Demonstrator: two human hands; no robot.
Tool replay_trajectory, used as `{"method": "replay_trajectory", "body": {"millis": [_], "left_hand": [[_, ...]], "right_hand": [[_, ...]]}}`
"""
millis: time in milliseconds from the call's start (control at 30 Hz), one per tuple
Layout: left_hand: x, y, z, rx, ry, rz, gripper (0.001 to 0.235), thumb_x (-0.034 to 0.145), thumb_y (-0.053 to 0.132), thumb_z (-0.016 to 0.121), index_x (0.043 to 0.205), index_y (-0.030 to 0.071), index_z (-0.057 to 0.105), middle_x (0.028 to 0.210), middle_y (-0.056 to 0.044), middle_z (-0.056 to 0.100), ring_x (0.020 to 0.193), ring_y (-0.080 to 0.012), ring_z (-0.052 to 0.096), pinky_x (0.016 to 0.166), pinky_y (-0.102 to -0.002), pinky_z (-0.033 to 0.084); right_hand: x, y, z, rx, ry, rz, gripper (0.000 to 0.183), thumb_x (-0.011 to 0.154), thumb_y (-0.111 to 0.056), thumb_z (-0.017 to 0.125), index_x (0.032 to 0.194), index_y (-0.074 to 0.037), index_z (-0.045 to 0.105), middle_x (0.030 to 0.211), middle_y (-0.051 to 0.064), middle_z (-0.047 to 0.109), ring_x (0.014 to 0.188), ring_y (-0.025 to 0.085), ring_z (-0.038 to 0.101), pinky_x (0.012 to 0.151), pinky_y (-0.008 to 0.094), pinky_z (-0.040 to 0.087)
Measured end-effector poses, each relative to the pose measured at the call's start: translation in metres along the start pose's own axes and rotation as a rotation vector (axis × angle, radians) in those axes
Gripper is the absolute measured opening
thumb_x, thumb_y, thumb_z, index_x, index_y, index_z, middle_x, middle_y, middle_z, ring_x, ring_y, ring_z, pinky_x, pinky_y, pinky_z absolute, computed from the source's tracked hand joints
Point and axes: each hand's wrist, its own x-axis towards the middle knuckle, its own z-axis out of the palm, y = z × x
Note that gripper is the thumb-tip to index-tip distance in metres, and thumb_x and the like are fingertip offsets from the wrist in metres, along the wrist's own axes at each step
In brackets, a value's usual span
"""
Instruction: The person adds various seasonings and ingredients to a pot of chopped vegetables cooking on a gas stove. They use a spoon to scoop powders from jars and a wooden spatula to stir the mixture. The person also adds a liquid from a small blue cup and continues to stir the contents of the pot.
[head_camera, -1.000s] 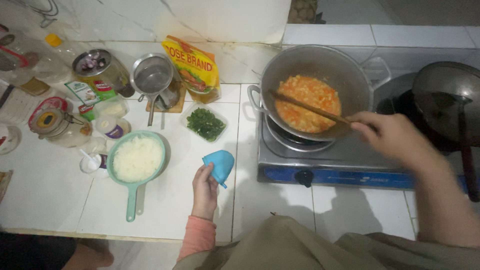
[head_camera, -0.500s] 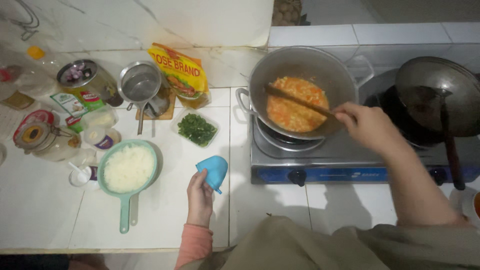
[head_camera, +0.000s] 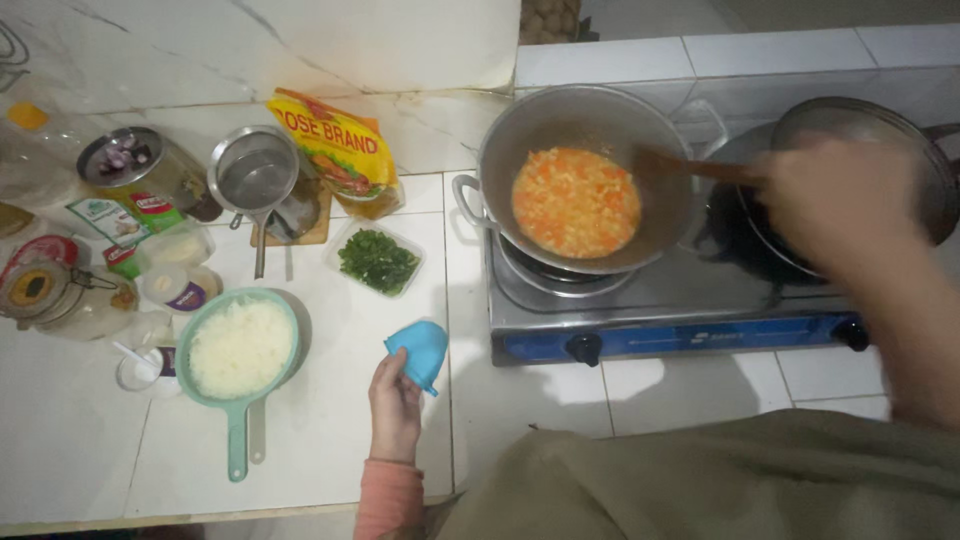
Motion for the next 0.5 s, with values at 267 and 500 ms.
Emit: {"method": "replay_trajectory", "body": {"millis": [267,500], "left_hand": [[-0.002,0.006,-0.022,-0.04,-0.018,0.079,0.023,0.102,0.016,0.07,0.114,-0.001,0.062,0.1,-0.006,0.06,0.089,-0.0178,0.059,0.088,-0.038,0.054],[-0.015,0.02,-0.008,0.006,0.054,-0.002,0.028,0.095,0.018,0.06,0.115,-0.002,0.062,0.114,-0.012,0.071,0.102,-0.0217,0.07,0.092,-0.038,0.055]], "right_hand": [[0.001,-0.006,-0.008,0.069,0.191,0.005,0.031,0.089,-0.042,0.073,0.118,-0.033,0.08,0.104,0.006,0.077,0.08,0.023,0.075,0.069,0.038,0.059],[0.002,0.012,-0.013,0.073,0.031,0.041,0.028,0.096,-0.037,0.072,0.123,-0.033,0.078,0.09,0.008,0.077,0.079,0.027,0.075,0.069,0.042,0.059]]}}
